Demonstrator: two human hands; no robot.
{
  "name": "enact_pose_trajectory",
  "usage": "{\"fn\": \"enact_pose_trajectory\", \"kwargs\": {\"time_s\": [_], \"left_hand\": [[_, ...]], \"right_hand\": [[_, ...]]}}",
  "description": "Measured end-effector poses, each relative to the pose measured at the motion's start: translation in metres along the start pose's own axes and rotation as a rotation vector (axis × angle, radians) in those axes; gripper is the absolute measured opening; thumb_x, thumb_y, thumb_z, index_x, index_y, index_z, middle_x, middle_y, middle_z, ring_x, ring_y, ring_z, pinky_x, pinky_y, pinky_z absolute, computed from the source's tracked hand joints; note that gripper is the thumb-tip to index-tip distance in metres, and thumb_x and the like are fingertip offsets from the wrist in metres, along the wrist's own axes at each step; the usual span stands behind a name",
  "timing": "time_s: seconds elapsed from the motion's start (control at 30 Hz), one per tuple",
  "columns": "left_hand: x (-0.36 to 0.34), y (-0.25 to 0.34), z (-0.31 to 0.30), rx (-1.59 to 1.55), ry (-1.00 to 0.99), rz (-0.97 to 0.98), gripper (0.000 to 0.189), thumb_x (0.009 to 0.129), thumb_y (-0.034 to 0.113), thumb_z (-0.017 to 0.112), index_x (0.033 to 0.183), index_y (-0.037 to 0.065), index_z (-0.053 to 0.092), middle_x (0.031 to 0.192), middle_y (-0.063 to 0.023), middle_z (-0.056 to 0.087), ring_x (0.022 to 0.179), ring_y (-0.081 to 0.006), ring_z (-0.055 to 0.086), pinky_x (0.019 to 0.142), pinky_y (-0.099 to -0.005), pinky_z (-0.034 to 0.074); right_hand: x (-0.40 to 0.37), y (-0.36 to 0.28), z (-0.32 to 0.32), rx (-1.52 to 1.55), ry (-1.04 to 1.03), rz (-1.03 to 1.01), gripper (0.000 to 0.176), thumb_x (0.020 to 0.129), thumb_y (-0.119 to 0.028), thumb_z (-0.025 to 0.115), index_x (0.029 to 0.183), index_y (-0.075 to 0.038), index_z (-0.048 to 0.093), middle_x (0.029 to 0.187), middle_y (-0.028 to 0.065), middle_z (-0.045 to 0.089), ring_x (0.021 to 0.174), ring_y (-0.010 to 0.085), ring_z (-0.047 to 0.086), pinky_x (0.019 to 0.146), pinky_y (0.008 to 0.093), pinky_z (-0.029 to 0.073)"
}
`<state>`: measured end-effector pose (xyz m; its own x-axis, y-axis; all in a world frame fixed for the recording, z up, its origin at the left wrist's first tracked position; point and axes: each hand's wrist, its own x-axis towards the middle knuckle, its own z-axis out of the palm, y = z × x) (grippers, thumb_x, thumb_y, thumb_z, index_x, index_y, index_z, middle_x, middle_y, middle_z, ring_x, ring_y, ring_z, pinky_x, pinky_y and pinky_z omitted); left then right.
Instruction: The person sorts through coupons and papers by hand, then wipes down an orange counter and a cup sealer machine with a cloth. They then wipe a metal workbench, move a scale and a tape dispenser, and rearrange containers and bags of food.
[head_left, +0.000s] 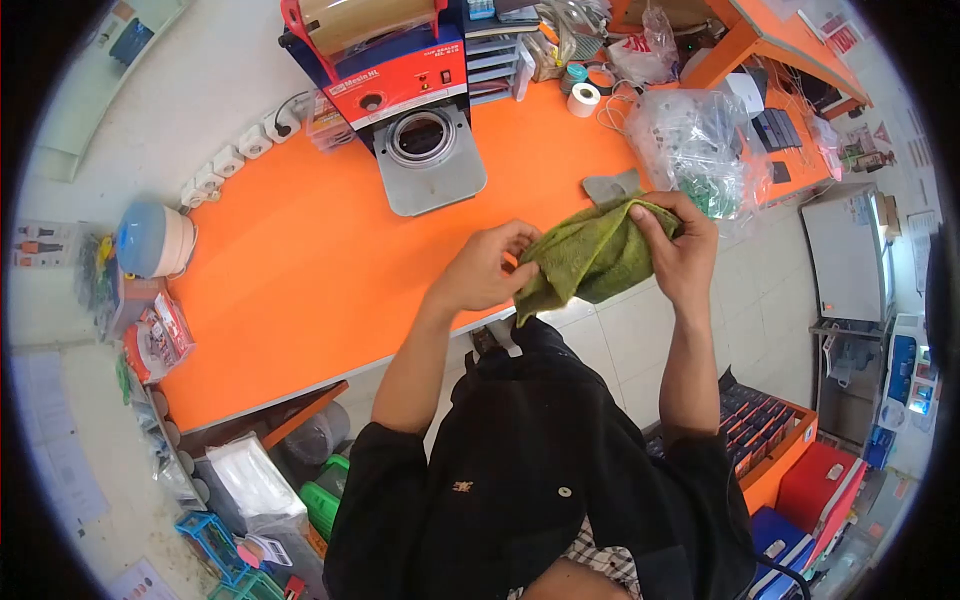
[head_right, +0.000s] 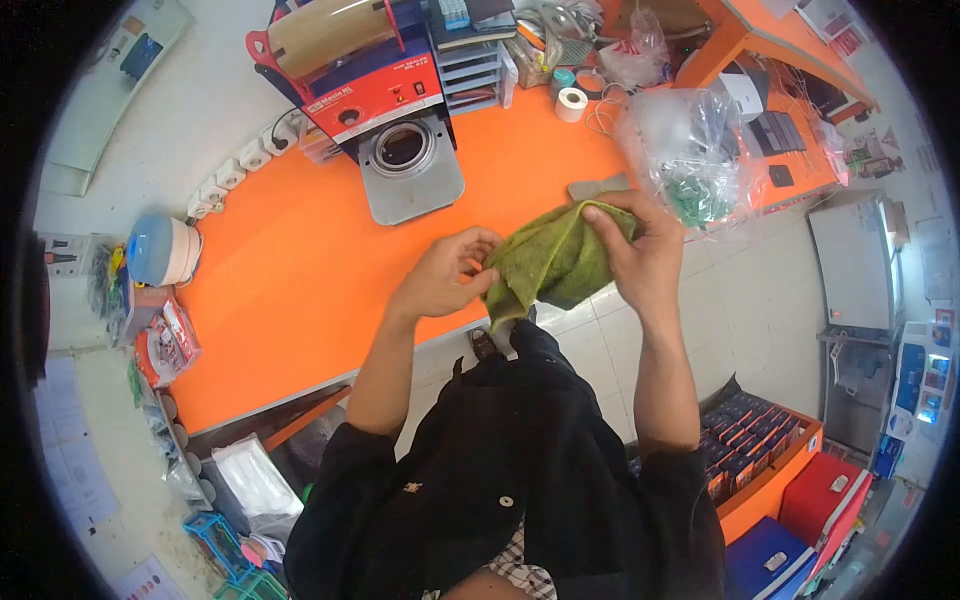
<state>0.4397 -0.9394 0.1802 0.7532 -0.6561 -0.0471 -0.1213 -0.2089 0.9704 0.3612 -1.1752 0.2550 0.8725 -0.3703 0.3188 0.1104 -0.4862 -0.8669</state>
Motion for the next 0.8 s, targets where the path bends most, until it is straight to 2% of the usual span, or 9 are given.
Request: {"fn": "enact_pose_trajectory", "kwargs": {"time_s": [0.1, 0.2, 0.27, 0.33, 0.4, 0.47, 0.53, 0.67, 0.8], "left_hand": [[0.025, -0.022, -0.015, -0.323, -0.421, -0.076, 0.032, 0.083, 0.003, 0.066, 0.114, -0.001, 0.058, 0.096, -0.0118, 0.067, 0.092, -0.0195, 0.065, 0.082, -0.0329, 0.053], [0.062, -0.037, -0.003, 0.124, -0.250, 0.011, 0.029, 0.087, 0.007, 0.066, 0.114, 0.000, 0.058, 0.101, -0.0102, 0.067, 0.095, -0.0172, 0.064, 0.084, -0.0323, 0.052], [0.079, -0.047, 0.015, 0.308, 0.407, 0.267, 0.025, 0.092, 0.012, 0.064, 0.113, 0.000, 0.058, 0.103, -0.0092, 0.066, 0.096, -0.0158, 0.063, 0.085, -0.0325, 0.052], [0.071, -0.044, 0.018, 0.142, 0.436, 0.251, 0.023, 0.094, 0.013, 0.062, 0.112, 0.000, 0.058, 0.103, -0.0098, 0.067, 0.097, -0.0161, 0.064, 0.084, -0.0329, 0.052], [0.042, -0.059, 0.027, -0.016, 0.449, 0.143, 0.019, 0.094, 0.013, 0.061, 0.108, 0.000, 0.059, 0.100, -0.0104, 0.068, 0.095, -0.0181, 0.066, 0.080, -0.0326, 0.054], [0.017, -0.105, 0.029, 0.037, 0.420, 0.018, 0.016, 0.093, 0.011, 0.062, 0.104, 0.001, 0.061, 0.097, -0.0099, 0.070, 0.091, -0.0190, 0.068, 0.075, -0.0315, 0.055], [-0.012, -0.141, 0.027, 0.088, 0.390, -0.115, 0.014, 0.095, 0.012, 0.060, 0.104, 0.002, 0.062, 0.100, -0.0094, 0.070, 0.092, -0.0177, 0.068, 0.076, -0.0310, 0.055], [-0.034, -0.174, 0.018, 0.146, 0.458, -0.255, 0.012, 0.095, 0.011, 0.060, 0.103, 0.003, 0.063, 0.096, -0.0087, 0.070, 0.088, -0.0172, 0.067, 0.075, -0.0321, 0.055], [-0.021, -0.211, 0.002, 0.353, 0.594, -0.202, 0.013, 0.089, 0.010, 0.063, 0.100, 0.003, 0.063, 0.093, -0.0104, 0.069, 0.093, -0.0250, 0.065, 0.079, -0.0385, 0.051]], "right_hand": [[0.018, 0.020, -0.015, -0.092, -0.162, 0.108, 0.017, 0.084, -0.009, 0.075, 0.093, 0.003, 0.068, 0.085, 0.0095, 0.071, 0.080, 0.0131, 0.065, 0.072, 0.0275, 0.050], [0.056, 0.073, -0.009, -0.116, -0.323, 0.012, 0.022, 0.083, -0.014, 0.076, 0.095, 0.002, 0.068, 0.084, 0.0098, 0.070, 0.077, 0.0146, 0.065, 0.070, 0.0295, 0.050], [0.068, 0.132, 0.007, -0.392, -0.036, 0.120, 0.023, 0.084, -0.016, 0.075, 0.096, 0.003, 0.067, 0.082, 0.0112, 0.069, 0.078, 0.0183, 0.066, 0.072, 0.0314, 0.050], [0.047, 0.206, 0.017, -0.432, 0.090, 0.089, 0.023, 0.087, -0.013, 0.071, 0.100, 0.003, 0.061, 0.086, 0.0119, 0.067, 0.073, 0.0188, 0.065, 0.070, 0.0332, 0.051], [0.003, 0.246, 0.031, 0.005, -0.006, 0.570, 0.022, 0.088, -0.010, 0.068, 0.105, 0.001, 0.059, 0.089, 0.0127, 0.066, 0.073, 0.0173, 0.067, 0.067, 0.0318, 0.053], [-0.039, 0.250, 0.040, -0.057, -0.191, 0.612, 0.022, 0.089, -0.007, 0.066, 0.109, -0.001, 0.058, 0.093, 0.0118, 0.066, 0.070, 0.0175, 0.067, 0.063, 0.0311, 0.055], [-0.056, 0.232, 0.050, -0.004, -0.412, 0.384, 0.027, 0.088, -0.008, 0.068, 0.113, -0.003, 0.058, 0.093, 0.0111, 0.065, 0.079, 0.0234, 0.068, 0.069, 0.0355, 0.055], [-0.027, 0.213, 0.065, -0.178, -0.298, -0.007, 0.033, 0.084, -0.013, 0.071, 0.116, -0.010, 0.061, 0.100, 0.0186, 0.065, 0.101, 0.0316, 0.065, 0.085, 0.0447, 0.051], [-0.007, 0.233, 0.106, -0.459, -0.510, -0.179, 0.061, 0.082, -0.038, 0.071, 0.137, -0.017, 0.052, 0.130, 0.0207, 0.049, 0.138, 0.0416, 0.031, 0.108, 0.0583, 0.028]]}}
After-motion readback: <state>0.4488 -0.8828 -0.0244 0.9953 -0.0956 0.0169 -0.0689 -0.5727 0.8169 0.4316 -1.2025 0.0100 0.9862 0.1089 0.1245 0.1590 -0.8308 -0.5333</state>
